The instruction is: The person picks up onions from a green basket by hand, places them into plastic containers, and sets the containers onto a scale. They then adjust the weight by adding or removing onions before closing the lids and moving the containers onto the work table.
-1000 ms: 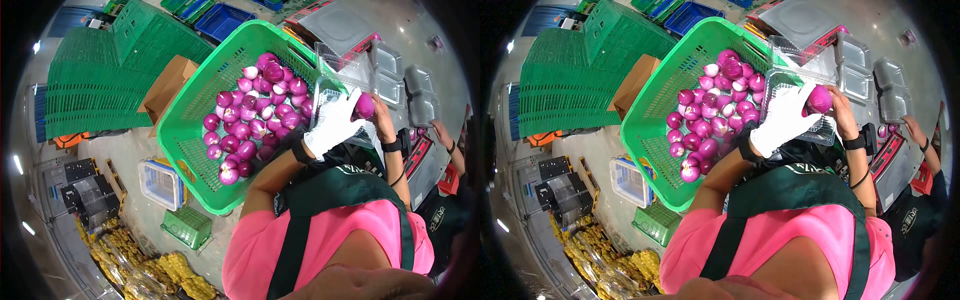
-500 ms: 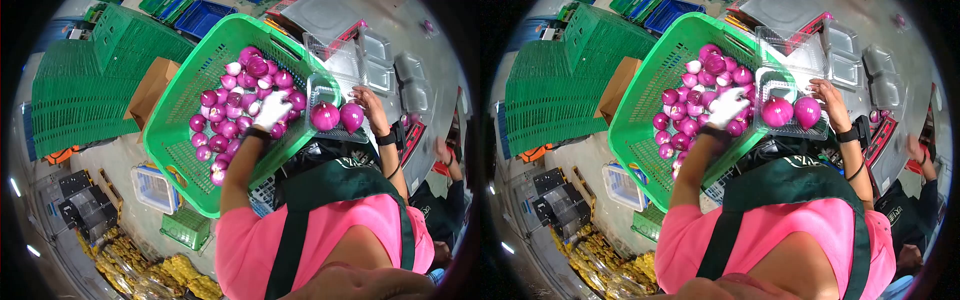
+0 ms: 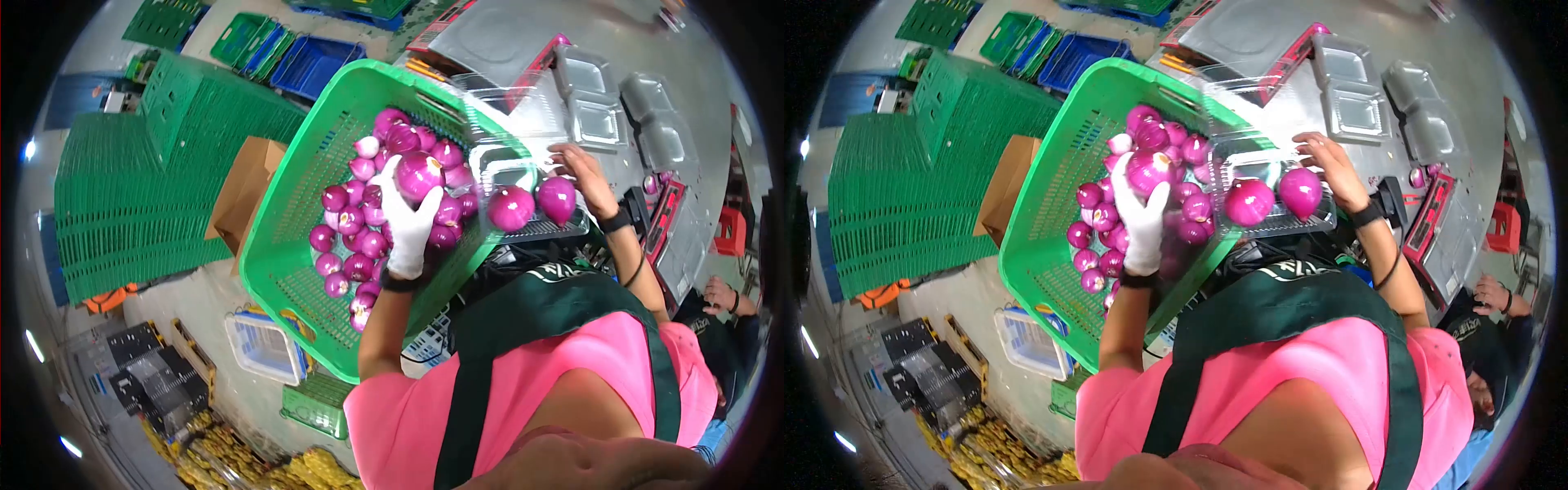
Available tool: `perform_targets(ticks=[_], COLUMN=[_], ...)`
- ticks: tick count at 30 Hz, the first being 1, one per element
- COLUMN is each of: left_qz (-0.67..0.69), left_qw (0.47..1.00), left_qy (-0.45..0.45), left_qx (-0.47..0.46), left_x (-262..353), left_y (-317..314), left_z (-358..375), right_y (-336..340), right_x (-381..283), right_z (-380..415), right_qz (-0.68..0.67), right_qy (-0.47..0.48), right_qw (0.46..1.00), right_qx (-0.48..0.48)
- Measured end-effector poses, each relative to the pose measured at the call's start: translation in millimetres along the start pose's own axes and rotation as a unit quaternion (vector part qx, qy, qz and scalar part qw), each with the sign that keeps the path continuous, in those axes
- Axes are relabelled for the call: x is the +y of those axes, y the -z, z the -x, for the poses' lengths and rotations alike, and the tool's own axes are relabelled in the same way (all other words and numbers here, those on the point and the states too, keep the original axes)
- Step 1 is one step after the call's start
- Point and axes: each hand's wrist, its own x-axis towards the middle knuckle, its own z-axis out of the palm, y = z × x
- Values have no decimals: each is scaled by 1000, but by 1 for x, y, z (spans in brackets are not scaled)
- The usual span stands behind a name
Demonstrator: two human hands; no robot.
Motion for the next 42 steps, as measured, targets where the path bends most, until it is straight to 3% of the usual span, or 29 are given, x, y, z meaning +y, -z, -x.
perform_targets(ticks=[1,4,7,11,12,14,16,17,21,24,25,26,27,29,31,32,33,34,36,38,40,42], left_qz=[61,-134,-271,-320,-252,-319,-395,-424,-248,-187,-204,-49,98,273,291,304,318,198,-53,-135,-28,-115], left_qw=[998,967,904,893,930,912,893,875,922,946,969,996,982,911,928,935,929,962,970,964,988,975], left_qy=[4,-150,-266,-269,-229,-221,-155,-186,-224,-220,-125,38,155,308,212,175,150,86,-75,-133,-63,-123], left_qx=[-19,-154,-197,-169,-136,-134,-148,-139,-193,-147,-60,67,41,-20,-91,-54,-112,-167,-226,-184,-138,-147], left_x=[36,81,66,69,56,60,72,74,51,51,53,58,36,25,32,38,40,39,38,28,15,17], left_y=[-7,-37,-74,-69,-64,-54,-62,-70,-49,-43,-43,-53,-44,-40,-47,-49,-43,-42,-41,-47,-49,-49], left_z=[-3,-7,0,7,12,22,38,42,39,37,31,30,19,-15,-38,-44,-45,-35,-14,20,35,37], right_y=[-3,-10,-14,-7,-7,-9,-11,-11,-12,-13,-13,-13,-16,-21,-24,-24,-26,-27,-19,-13,-14,-32], right_x=[-1,-4,-7,10,11,12,9,7,15,12,13,16,15,11,9,10,11,11,15,2,1,-12], right_z=[-4,-21,-24,-28,-27,-26,-24,-24,-27,-25,-27,-27,-27,-28,-34,-36,-37,-38,-40,-12,16,43], right_qz=[8,32,41,14,8,-4,2,7,-21,-1,-2,-5,-13,-3,20,21,23,24,-132,-232,-188,-88], right_qy=[28,63,78,129,122,120,108,102,101,107,112,117,124,122,128,141,151,162,99,-4,35,19], right_qw=[999,995,994,990,991,991,993,993,994,993,993,992,992,992,991,989,987,985,985,971,981,996], right_qx=[-24,-75,-65,-61,-59,-53,-50,-50,-26,-42,-43,-43,-24,-4,8,25,43,61,45,55,29,-10])
